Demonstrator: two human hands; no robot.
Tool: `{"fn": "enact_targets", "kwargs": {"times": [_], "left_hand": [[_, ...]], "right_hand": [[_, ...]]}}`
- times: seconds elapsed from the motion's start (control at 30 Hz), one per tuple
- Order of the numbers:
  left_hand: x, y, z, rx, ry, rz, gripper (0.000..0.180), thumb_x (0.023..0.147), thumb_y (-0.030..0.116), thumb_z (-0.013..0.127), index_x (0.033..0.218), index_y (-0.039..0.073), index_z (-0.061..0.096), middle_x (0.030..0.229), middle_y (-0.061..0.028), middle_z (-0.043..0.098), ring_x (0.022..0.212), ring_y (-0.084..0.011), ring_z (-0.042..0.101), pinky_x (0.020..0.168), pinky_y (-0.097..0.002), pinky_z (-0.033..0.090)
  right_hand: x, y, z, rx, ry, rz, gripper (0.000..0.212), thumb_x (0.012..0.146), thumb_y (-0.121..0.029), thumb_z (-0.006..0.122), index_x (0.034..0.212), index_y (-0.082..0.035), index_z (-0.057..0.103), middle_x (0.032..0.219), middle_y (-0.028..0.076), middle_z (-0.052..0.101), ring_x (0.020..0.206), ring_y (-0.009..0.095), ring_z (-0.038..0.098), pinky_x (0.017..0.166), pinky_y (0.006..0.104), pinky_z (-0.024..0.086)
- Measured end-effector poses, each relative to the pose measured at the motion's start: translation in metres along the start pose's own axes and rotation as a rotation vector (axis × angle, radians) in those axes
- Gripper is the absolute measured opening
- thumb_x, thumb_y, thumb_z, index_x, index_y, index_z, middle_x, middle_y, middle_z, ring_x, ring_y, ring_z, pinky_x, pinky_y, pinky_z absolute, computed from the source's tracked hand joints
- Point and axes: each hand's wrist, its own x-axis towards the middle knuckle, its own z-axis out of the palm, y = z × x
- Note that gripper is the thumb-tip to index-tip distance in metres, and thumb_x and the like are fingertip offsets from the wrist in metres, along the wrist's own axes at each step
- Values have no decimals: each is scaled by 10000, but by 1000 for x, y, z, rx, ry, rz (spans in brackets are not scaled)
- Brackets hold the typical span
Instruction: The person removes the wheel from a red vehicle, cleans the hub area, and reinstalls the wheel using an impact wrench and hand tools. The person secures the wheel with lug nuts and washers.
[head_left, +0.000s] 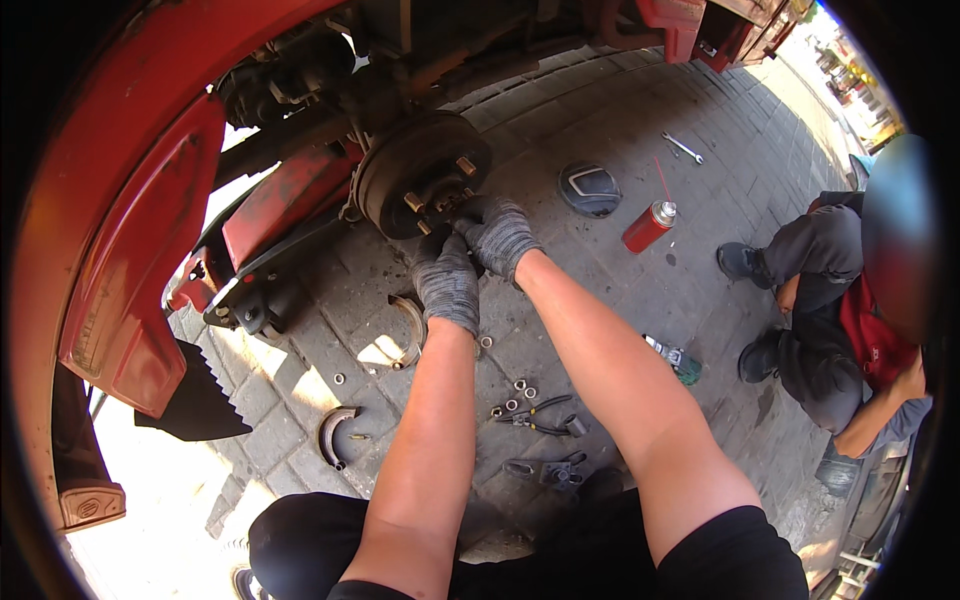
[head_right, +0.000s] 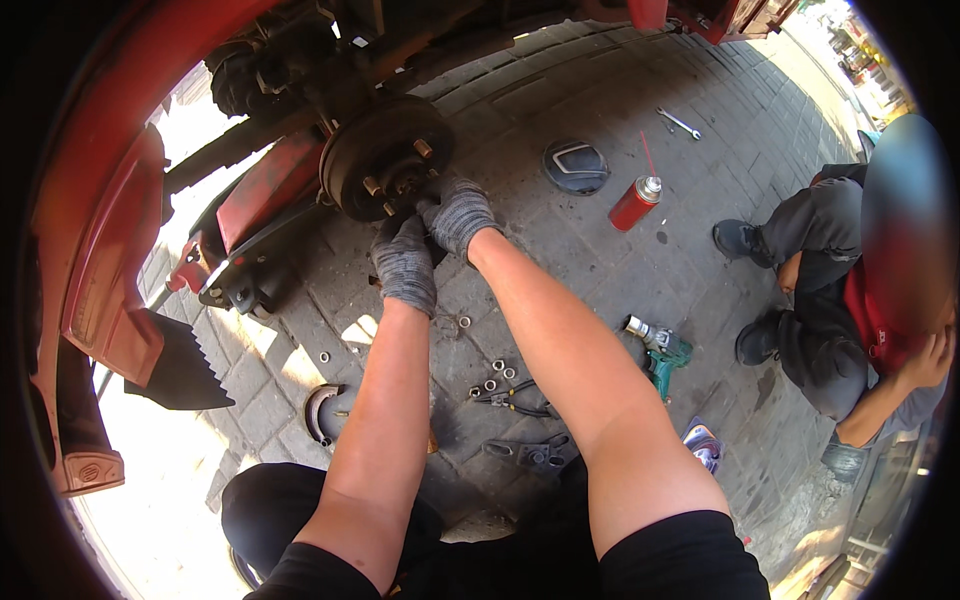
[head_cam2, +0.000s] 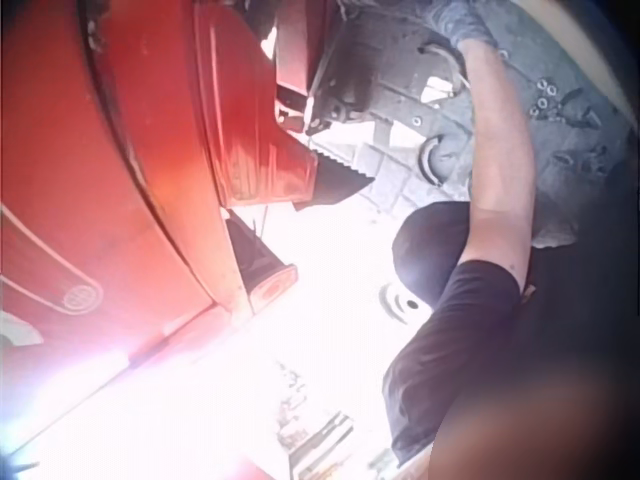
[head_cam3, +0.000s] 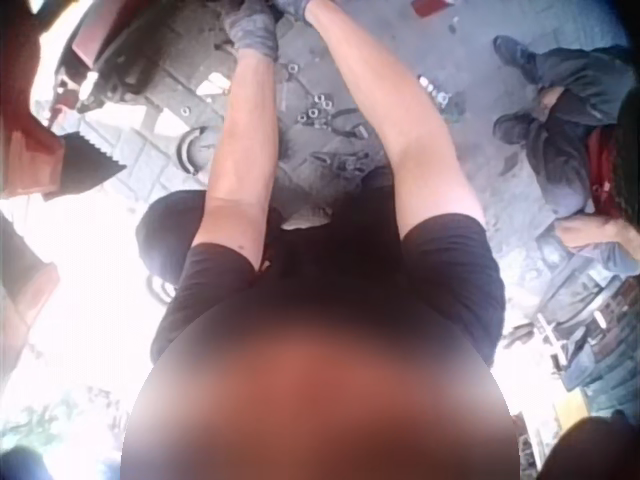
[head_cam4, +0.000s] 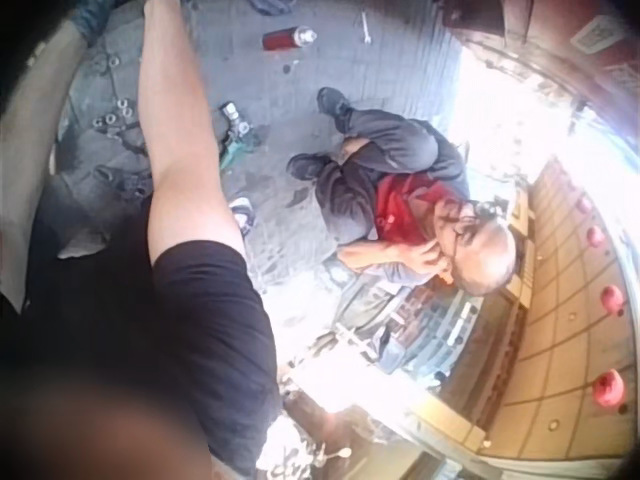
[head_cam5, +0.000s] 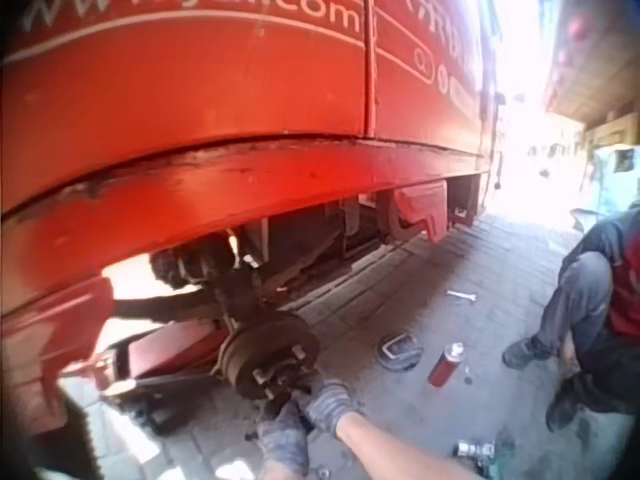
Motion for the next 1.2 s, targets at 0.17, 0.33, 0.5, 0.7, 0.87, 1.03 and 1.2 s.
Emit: {"fn": "enact_targets", "kwargs": {"times": [0.17,0.33,0.5,0.7,0.87,1.03,1.2], "left_hand": [[5,1,-1,-30,-31,-1,283,858,63,542,1134,15,587,1011,-105,641,856,-205,617,697,-328,544],[4,2,2,-165,25,-45,241,819,12,580,1053,19,636,968,-92,660,831,-225,638,720,-341,548],[4,4,4,-107,-4,-35,278,823,14,578,1099,21,611,988,-100,655,828,-227,636,713,-350,550],[4,-6,8,-97,65,90,308,840,2,558,1143,45,593,1012,-102,653,844,-231,635,734,-356,547],[4,-7,9,-73,50,61,308,848,56,537,1151,9,566,1030,-112,639,891,-206,603,780,-308,501],[6,-3,7,-53,37,58,310,840,56,548,1146,10,569,1020,-107,642,878,-199,604,771,-305,500],[6,-1,7,-43,51,58,286,833,37,572,1117,33,604,985,-88,657,841,-198,623,733,-321,523]], "right_hand": [[-1,2,3,-45,34,-49,257,832,-164,589,1028,-13,660,959,223,662,893,362,638,789,409,501],[0,2,3,112,3,27,285,811,-197,606,1035,-31,663,1021,223,641,978,376,599,852,426,483],[0,-2,-4,137,-48,22,287,809,-196,610,1036,-28,665,1030,224,641,981,371,600,858,415,480],[-5,-4,-4,179,-46,48,280,815,-194,595,1026,-25,668,1038,217,647,985,358,606,866,403,477],[-2,6,7,382,-60,98,287,838,-168,563,1068,-19,646,1066,211,646,1002,338,611,874,381,472],[-3,8,11,503,-77,104,304,854,-129,540,1125,-16,619,1093,209,643,1017,316,614,880,362,467],[-6,7,6,432,-104,115,294,854,-130,544,1108,-10,629,1055,202,654,970,298,622,868,352,467]]}}
